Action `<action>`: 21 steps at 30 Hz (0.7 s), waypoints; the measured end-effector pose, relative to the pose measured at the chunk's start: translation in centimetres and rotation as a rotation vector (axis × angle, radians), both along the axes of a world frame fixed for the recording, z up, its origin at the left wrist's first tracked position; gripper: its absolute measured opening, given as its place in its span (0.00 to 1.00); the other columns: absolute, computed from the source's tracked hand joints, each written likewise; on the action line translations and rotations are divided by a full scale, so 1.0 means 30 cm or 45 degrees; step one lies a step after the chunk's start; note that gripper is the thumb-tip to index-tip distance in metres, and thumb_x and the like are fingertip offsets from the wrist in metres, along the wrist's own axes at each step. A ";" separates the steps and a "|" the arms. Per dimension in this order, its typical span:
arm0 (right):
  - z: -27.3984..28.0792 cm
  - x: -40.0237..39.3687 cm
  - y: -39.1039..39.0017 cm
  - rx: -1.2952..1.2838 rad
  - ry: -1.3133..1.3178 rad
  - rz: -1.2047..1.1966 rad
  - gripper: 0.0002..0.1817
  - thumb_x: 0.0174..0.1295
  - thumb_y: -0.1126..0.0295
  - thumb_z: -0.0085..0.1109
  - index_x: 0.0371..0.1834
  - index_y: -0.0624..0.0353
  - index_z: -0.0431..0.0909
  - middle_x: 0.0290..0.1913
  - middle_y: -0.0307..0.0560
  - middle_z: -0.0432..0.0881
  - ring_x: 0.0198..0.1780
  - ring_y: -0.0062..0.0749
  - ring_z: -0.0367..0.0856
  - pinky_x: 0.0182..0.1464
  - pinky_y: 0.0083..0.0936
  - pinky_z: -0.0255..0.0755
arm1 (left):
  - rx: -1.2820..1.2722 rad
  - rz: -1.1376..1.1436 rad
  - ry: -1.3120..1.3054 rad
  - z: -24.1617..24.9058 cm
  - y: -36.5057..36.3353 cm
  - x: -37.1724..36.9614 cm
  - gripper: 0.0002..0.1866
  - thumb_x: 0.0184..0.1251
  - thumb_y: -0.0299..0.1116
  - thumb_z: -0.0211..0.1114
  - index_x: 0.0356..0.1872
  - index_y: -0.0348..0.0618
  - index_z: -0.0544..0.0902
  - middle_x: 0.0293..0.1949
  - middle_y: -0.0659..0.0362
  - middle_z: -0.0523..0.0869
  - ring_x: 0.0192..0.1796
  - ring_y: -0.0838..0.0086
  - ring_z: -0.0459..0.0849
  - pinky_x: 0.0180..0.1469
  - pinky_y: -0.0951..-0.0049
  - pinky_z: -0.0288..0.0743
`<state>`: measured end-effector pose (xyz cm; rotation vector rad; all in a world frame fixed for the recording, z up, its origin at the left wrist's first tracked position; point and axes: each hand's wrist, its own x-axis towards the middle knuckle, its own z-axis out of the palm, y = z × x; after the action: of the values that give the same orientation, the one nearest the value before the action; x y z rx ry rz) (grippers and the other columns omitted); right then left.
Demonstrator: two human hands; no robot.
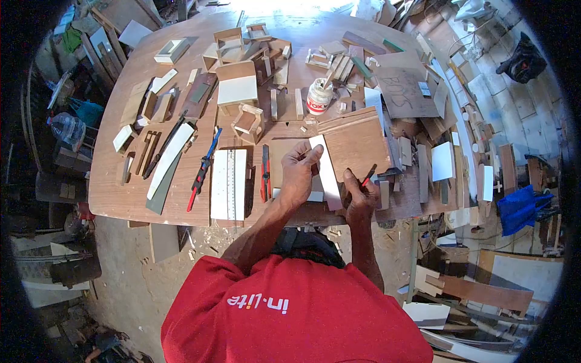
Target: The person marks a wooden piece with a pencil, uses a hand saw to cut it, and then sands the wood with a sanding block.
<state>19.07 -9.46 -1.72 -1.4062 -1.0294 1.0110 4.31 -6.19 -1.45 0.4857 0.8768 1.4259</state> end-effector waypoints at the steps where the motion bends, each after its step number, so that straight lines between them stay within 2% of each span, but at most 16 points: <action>1: -0.007 -0.002 0.001 0.042 -0.017 -0.010 0.15 0.60 0.62 0.66 0.27 0.66 0.83 0.22 0.41 0.80 0.26 0.23 0.74 0.34 0.27 0.67 | -0.001 0.000 0.000 0.007 0.000 0.001 0.06 0.67 0.32 0.66 0.38 0.42 0.83 0.27 0.69 0.80 0.26 0.86 0.72 0.30 0.81 0.69; 3: -0.009 -0.004 0.002 0.083 -0.034 -0.022 0.16 0.60 0.62 0.66 0.27 0.67 0.83 0.22 0.40 0.80 0.26 0.22 0.73 0.34 0.26 0.66 | -0.053 0.022 -0.011 0.021 0.002 0.005 0.07 0.66 0.32 0.68 0.30 0.45 0.80 0.22 0.69 0.76 0.22 0.86 0.68 0.27 0.80 0.61; 6: -0.004 0.002 0.004 0.048 0.028 -0.007 0.17 0.59 0.61 0.66 0.25 0.67 0.82 0.22 0.39 0.79 0.26 0.21 0.71 0.33 0.25 0.65 | -0.035 0.020 0.009 0.007 0.005 0.007 0.07 0.66 0.32 0.68 0.29 0.45 0.79 0.22 0.69 0.76 0.22 0.86 0.68 0.26 0.81 0.61; 8: -0.011 0.014 0.003 -0.086 0.021 0.001 0.18 0.58 0.59 0.67 0.25 0.66 0.82 0.22 0.40 0.79 0.27 0.22 0.71 0.33 0.25 0.65 | -0.044 0.016 0.031 0.003 0.008 0.007 0.08 0.66 0.32 0.68 0.29 0.45 0.79 0.22 0.69 0.76 0.22 0.86 0.68 0.26 0.81 0.60; 13: 0.016 0.008 0.010 -0.111 0.003 0.018 0.18 0.58 0.58 0.66 0.27 0.66 0.82 0.23 0.39 0.79 0.27 0.22 0.70 0.35 0.26 0.65 | 0.042 0.011 0.070 -0.041 0.021 0.002 0.07 0.66 0.31 0.68 0.30 0.43 0.80 0.22 0.69 0.76 0.22 0.86 0.68 0.26 0.81 0.60; 18: 0.021 -0.008 0.021 -0.063 0.102 0.053 0.18 0.59 0.57 0.66 0.28 0.64 0.83 0.26 0.39 0.80 0.29 0.23 0.71 0.37 0.26 0.66 | -0.011 0.140 0.112 -0.078 0.040 0.008 0.05 0.65 0.29 0.68 0.35 0.38 0.83 0.28 0.65 0.83 0.27 0.84 0.77 0.31 0.80 0.69; 20: -0.013 0.007 0.025 -0.325 0.094 -0.001 0.17 0.59 0.57 0.66 0.30 0.63 0.83 0.27 0.38 0.80 0.30 0.23 0.72 0.38 0.26 0.66 | -0.028 0.127 0.140 -0.105 0.042 -0.006 0.05 0.64 0.28 0.68 0.36 0.38 0.83 0.30 0.63 0.84 0.29 0.83 0.79 0.33 0.80 0.71; 21: -0.033 0.011 0.028 -0.328 0.093 0.001 0.17 0.59 0.57 0.66 0.30 0.63 0.83 0.27 0.38 0.80 0.30 0.23 0.72 0.38 0.26 0.66 | -0.041 0.113 0.169 -0.096 0.042 -0.013 0.06 0.64 0.28 0.68 0.37 0.37 0.83 0.33 0.62 0.85 0.30 0.82 0.80 0.35 0.79 0.73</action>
<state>19.39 -8.61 -2.69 -1.5631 -0.8687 1.2198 3.91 -4.93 -4.33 0.5272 1.0377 1.4704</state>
